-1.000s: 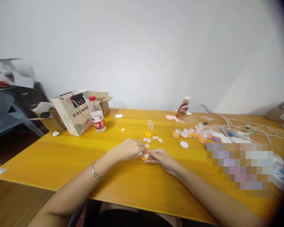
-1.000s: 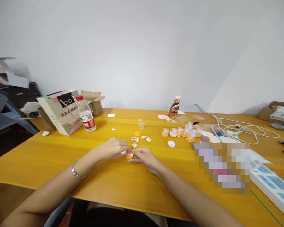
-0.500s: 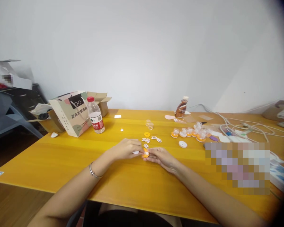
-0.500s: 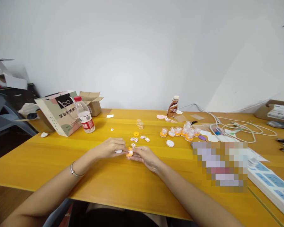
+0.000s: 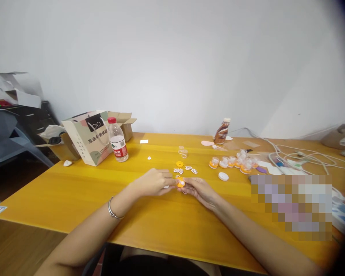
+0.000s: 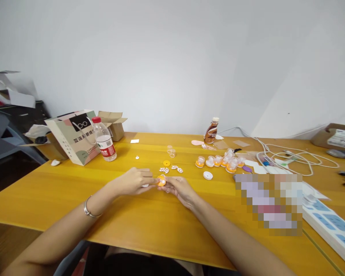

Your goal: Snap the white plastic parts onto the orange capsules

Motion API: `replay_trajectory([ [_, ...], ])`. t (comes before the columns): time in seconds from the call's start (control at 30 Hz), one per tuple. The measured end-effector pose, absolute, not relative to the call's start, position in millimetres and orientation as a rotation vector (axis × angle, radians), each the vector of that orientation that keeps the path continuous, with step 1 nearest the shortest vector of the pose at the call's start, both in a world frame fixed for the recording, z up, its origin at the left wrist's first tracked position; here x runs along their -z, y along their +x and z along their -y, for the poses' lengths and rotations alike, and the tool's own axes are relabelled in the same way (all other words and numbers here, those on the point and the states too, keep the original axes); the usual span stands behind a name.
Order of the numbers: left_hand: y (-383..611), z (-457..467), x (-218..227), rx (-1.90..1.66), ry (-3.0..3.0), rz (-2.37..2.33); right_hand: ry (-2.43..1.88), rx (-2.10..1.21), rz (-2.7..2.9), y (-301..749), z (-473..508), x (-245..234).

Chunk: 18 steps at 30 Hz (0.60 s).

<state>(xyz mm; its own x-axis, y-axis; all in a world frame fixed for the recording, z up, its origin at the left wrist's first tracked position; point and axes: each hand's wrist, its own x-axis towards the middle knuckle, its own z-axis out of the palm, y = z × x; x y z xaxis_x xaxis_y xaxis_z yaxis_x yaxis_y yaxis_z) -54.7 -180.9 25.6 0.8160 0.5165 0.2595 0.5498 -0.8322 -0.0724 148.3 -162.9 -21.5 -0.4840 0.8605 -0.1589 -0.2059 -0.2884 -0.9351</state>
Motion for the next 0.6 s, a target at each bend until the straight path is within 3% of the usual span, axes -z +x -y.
replay_trajectory([
  [0.2, -56.0, 176.4, -24.9, 0.865, -3.219, 1.264, -0.913, -1.866, 1.118, 150.7, 158.7, 22.7],
  [0.3, -55.0, 167.7, -17.1, 1.448, -3.346, 1.54, -0.911, -1.845, 1.066, 150.5, 158.3, 22.6],
  [0.43, -51.7, 155.8, -6.2, 2.243, -3.377, 1.518, -0.86, -1.783, 0.985, 148.5, 158.9, 22.3],
  [0.5, -50.0, 152.8, -2.3, 2.386, -3.34, 1.471, -0.826, -1.746, 0.961, 147.2, 159.1, 23.2],
  [0.6, -47.3, 152.3, 3.0, 2.328, -3.3, 1.47, -0.783, -1.692, 0.933, 145.0, 159.4, 26.2],
])
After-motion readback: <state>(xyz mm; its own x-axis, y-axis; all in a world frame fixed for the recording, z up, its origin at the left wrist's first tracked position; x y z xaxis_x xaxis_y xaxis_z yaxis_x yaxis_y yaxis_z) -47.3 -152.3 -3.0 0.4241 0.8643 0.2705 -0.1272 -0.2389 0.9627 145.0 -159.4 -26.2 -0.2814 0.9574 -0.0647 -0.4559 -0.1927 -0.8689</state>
